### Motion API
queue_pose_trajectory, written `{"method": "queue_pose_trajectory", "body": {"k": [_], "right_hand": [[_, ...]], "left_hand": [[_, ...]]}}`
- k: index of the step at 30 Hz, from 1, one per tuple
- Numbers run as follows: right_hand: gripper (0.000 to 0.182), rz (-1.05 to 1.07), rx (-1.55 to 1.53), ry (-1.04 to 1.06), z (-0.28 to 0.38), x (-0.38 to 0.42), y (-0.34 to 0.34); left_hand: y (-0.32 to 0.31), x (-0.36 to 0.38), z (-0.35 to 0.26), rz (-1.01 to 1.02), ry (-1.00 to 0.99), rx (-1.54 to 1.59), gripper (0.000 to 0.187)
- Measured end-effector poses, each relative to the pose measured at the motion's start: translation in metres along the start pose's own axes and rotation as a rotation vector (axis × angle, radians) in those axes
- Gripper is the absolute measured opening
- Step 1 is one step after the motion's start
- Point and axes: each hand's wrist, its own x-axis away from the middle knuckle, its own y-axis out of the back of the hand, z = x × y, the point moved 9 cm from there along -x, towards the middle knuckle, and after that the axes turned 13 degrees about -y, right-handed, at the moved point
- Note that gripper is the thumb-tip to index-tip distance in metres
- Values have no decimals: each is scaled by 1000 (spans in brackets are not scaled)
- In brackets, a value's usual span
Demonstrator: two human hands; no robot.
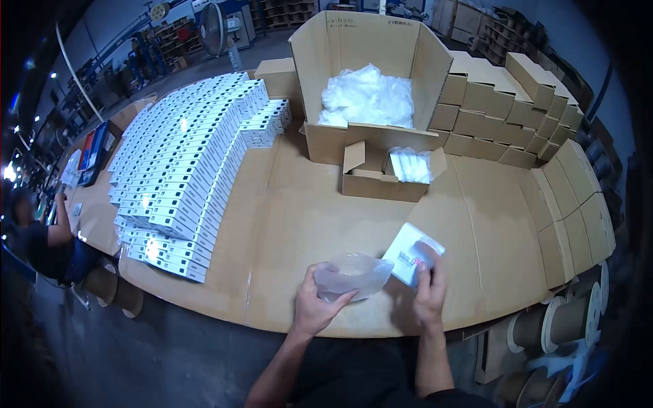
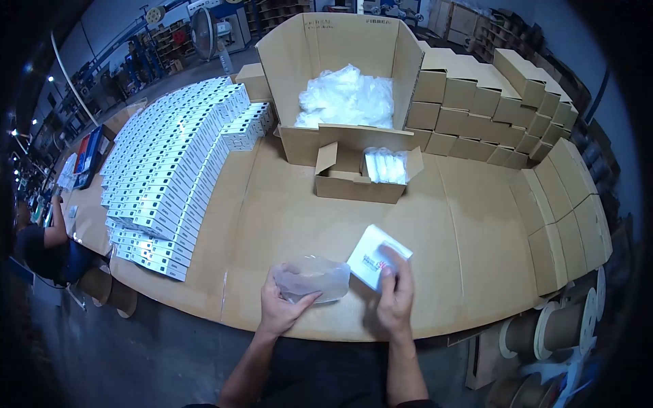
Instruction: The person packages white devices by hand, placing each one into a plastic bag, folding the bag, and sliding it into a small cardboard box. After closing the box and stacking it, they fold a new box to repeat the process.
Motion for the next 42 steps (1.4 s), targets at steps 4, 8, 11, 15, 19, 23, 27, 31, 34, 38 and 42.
{"method": "queue_pose_trajectory", "body": {"k": [4,8,11,15,19,23,27,31,34,38,42], "right_hand": [[39,-2,-355,79,44,-30,9],[35,155,-511,127,80,-44,-12],[33,260,-438,76,87,-42,-42],[33,356,-274,63,76,-42,-62],[33,429,-205,65,69,-50,-58],[30,485,-220,58,65,-58,-53],[28,577,-162,83,73,-57,-58],[26,625,-78,150,77,-54,-69],[24,586,-16,183,78,-55,-77],[24,497,131,150,73,-57,-89],[24,553,160,23,44,-59,-100]], "left_hand": [[-2,4,3,31,13,-9,58],[-8,8,8,96,65,5,57],[-6,5,3,101,42,-74,58],[-3,4,9,68,30,-44,60],[-2,1,8,57,39,19,59],[-7,2,10,109,100,32,61],[-10,1,6,137,98,8,63],[-8,-1,1,115,67,-33,63],[-6,-2,1,69,24,-19,58],[-12,2,5,44,129,325,48],[-19,16,38,-134,332,756,42]]}}
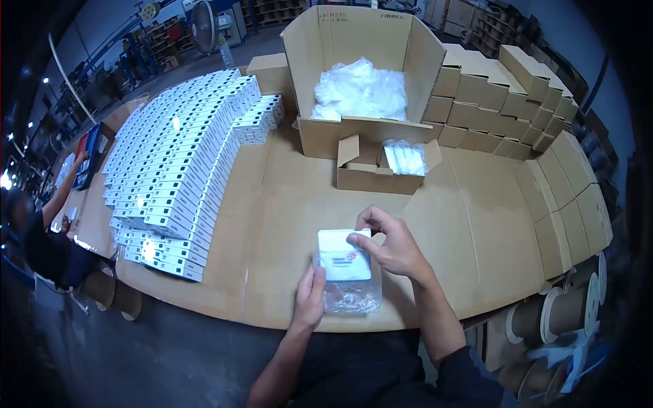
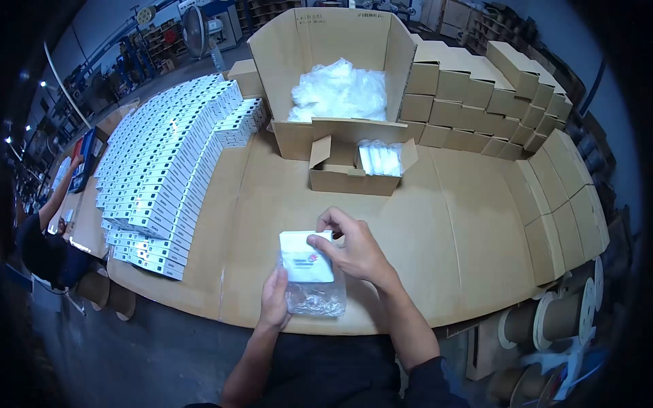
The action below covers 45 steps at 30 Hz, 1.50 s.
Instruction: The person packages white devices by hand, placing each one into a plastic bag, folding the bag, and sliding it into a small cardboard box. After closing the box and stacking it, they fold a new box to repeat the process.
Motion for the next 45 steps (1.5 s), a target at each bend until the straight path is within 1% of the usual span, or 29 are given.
{"method": "queue_pose_trajectory", "body": {"k": [1,2,3,4,6,7,8,10,13,16,19,23,25,28,31,32,33,34,37,40,41,44,45], "right_hand": [[24,17,-39,-20,-4,0,-2],[24,33,-76,-36,-8,-1,-5],[24,4,-260,-67,-19,1,-3],[25,-38,-353,-96,-28,6,0],[27,-115,-536,-149,-50,23,7],[27,-78,-526,-203,-64,33,1],[21,-34,-553,-238,-73,43,-8],[14,-119,-568,-304,-81,53,-19],[11,-210,-627,-268,-83,57,-14],[12,-238,-665,-178,-77,59,-12],[10,-225,-758,-14,-68,57,-8],[29,-138,-830,-47,-70,58,-19],[42,-122,-848,-65,-52,58,-23],[56,-127,-736,-199,-74,59,-30],[54,-188,-713,-136,-75,62,-23],[54,-201,-698,-110,-74,62,-22],[46,-204,-683,-101,-72,63,-22],[43,-165,-647,-105,-70,63,-25],[32,-71,-534,-122,-68,60,-28],[21,-30,-443,-172,-72,59,-31],[23,-45,-436,-218,-72,60,-30],[26,-229,-571,-201,-73,62,-22],[33,-279,-670,-195,-66,65,-20]], "left_hand": [[2,2,3,5,24,-49,47],[4,1,5,-22,18,-37,46],[8,1,9,-50,14,-24,46],[12,0,12,-79,7,-11,46],[18,-3,10,-90,-78,-67,46],[20,-4,7,-96,-120,-96,46],[19,-5,6,-79,-127,-124,46],[19,-5,5,-33,-127,-184,46],[20,-7,7,70,-91,-417,51],[4,-11,-12,64,-179,-482,56],[-11,-14,-33,130,-379,-525,58],[-16,-13,-33,159,-272,-356,61],[-16,-13,-28,147,-201,-250,63],[-10,-17,-21,129,-236,-224,60],[-25,-17,-33,106,-272,-320,57],[-28,-17,-30,89,-223,-281,54],[-29,-15,-27,72,-172,-244,50],[-28,-13,-23,54,-119,-208,47],[-19,-12,-11,10,-66,-221,37],[-13,-11,-3,-68,-12,-189,35],[-11,-10,-1,-76,3,-213,35],[-5,-11,1,-121,23,-263,36],[-3,-12,0,-156,21,-267,36]]}}
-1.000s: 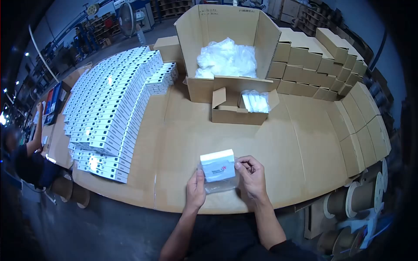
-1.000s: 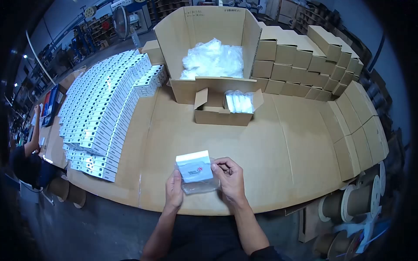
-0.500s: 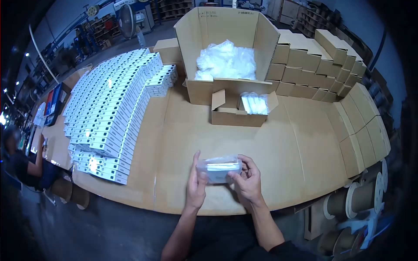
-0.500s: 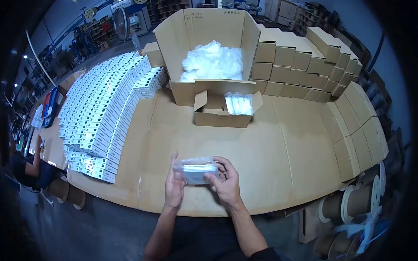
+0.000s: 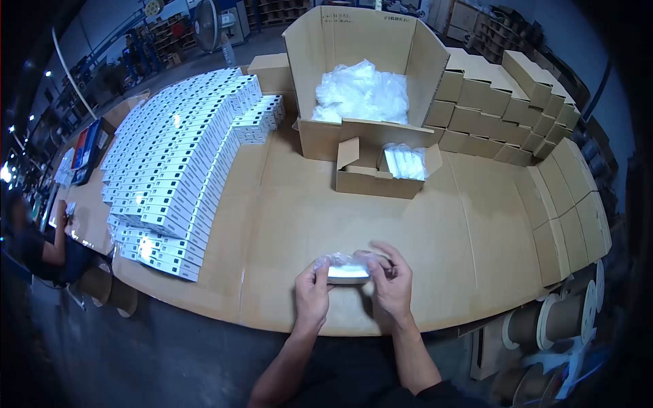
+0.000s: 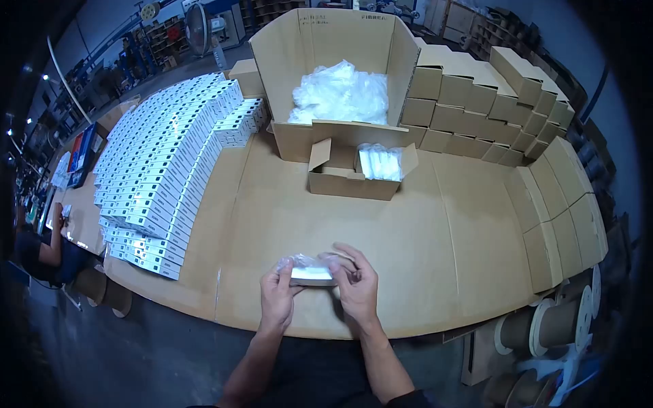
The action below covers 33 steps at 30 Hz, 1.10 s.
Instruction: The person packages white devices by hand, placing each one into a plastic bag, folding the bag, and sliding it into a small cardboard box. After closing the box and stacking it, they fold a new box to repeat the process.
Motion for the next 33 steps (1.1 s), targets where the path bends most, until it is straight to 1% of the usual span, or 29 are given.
{"method": "queue_pose_trajectory", "body": {"k": [3,5,7,8,10,11,12,14,16,18,19,21,22,24,25,28,31,33], "right_hand": [[32,156,122,357,29,12,-10],[31,230,540,376,31,12,-16],[29,233,686,222,29,13,-22],[35,197,662,243,28,10,-19],[36,179,627,171,26,6,-14],[37,169,608,133,25,5,-11],[36,179,675,215,32,6,-14],[35,202,671,215,31,6,-13],[35,206,668,205,30,6,-12],[35,188,667,193,29,5,-11],[35,216,638,179,26,3,-9],[35,271,579,154,22,-1,-6],[35,265,602,189,27,0,-7],[34,253,649,261,43,4,-10],[34,276,647,260,42,4,-10],[34,326,677,279,42,3,-11],[33,333,757,333,47,6,-10],[32,322,787,379,52,6,-11]], "left_hand": [[5,-5,-4,-54,-5,5,36],[10,-5,-1,-43,-17,-9,37],[11,-8,5,-1,-42,-39,39],[9,-7,8,9,-27,15,40],[-1,-7,-4,24,-1,121,43],[-1,-9,-7,40,-29,95,44],[0,-9,-9,57,-55,69,46],[-2,-12,-16,89,-83,16,51],[-2,-10,-26,111,-78,-46,60],[0,-10,-24,177,-79,39,69],[-1,-10,-25,212,-84,83,75],[-15,-4,-46,358,-207,49,86],[-22,2,-57,430,-265,31,92],[-25,6,-68,471,-350,-155,95],[-26,7,-71,490,-393,-247,96],[-21,2,-64,545,-351,-160,72],[-18,-3,-58,675,-347,-214,43],[-17,-7,-56,646,-299,-223,35]]}}
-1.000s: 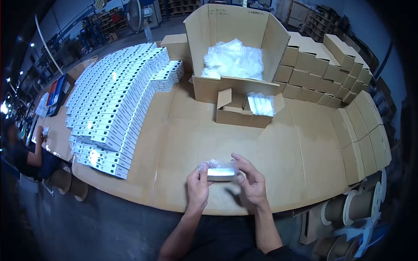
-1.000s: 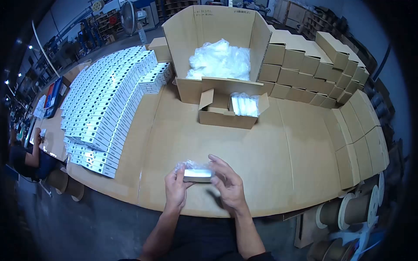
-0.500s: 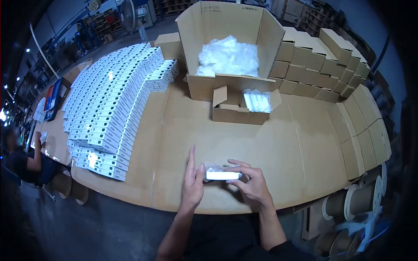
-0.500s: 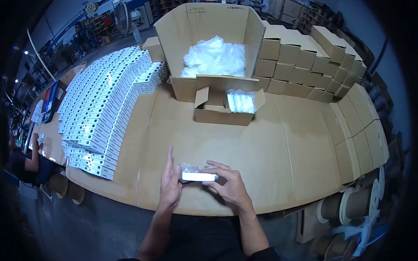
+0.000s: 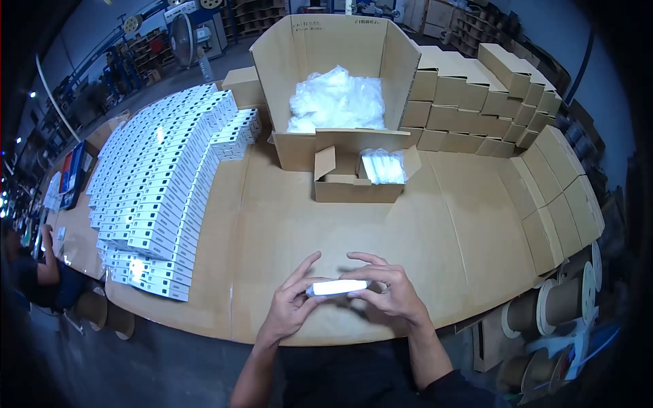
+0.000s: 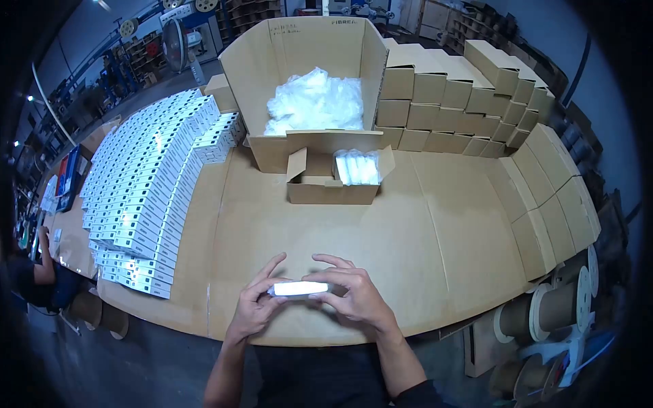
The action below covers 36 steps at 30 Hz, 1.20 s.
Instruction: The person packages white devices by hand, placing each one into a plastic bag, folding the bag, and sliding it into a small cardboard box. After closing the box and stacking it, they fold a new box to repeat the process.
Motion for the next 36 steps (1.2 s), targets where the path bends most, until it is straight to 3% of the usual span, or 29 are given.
{"method": "queue_pose_trajectory", "body": {"k": [3,6,9,10,12,13,16,17,19,22,30,36], "right_hand": [[30,-19,140,11,20,-4,8],[28,100,403,127,38,-12,9],[24,137,413,183,42,-22,13],[23,95,396,181,42,-28,23],[21,12,363,176,44,-43,43],[19,-241,296,103,52,-61,77],[18,-574,3,-5,13,-89,105],[18,-625,123,34,14,-97,106],[19,-719,361,114,20,-110,103],[20,-699,508,232,17,-121,85],[17,-628,594,118,-4,-138,69],[20,-650,621,-87,-18,-149,75]], "left_hand": [[4,-5,-1,-3,11,-48,30],[6,-22,-11,35,14,-98,30],[9,-37,-11,63,-38,-116,38],[11,-44,-11,69,-70,-118,41],[26,-65,-5,-2,91,-299,51],[34,-75,-1,-38,170,-378,56],[37,-105,4,110,-58,-668,63],[35,-113,3,148,-172,-915,65],[34,-128,20,206,-232,-1006,68],[31,-145,39,312,-200,-1108,71],[35,-155,57,332,-203,-1199,80],[42,-150,61,312,-199,-1190,86]]}}
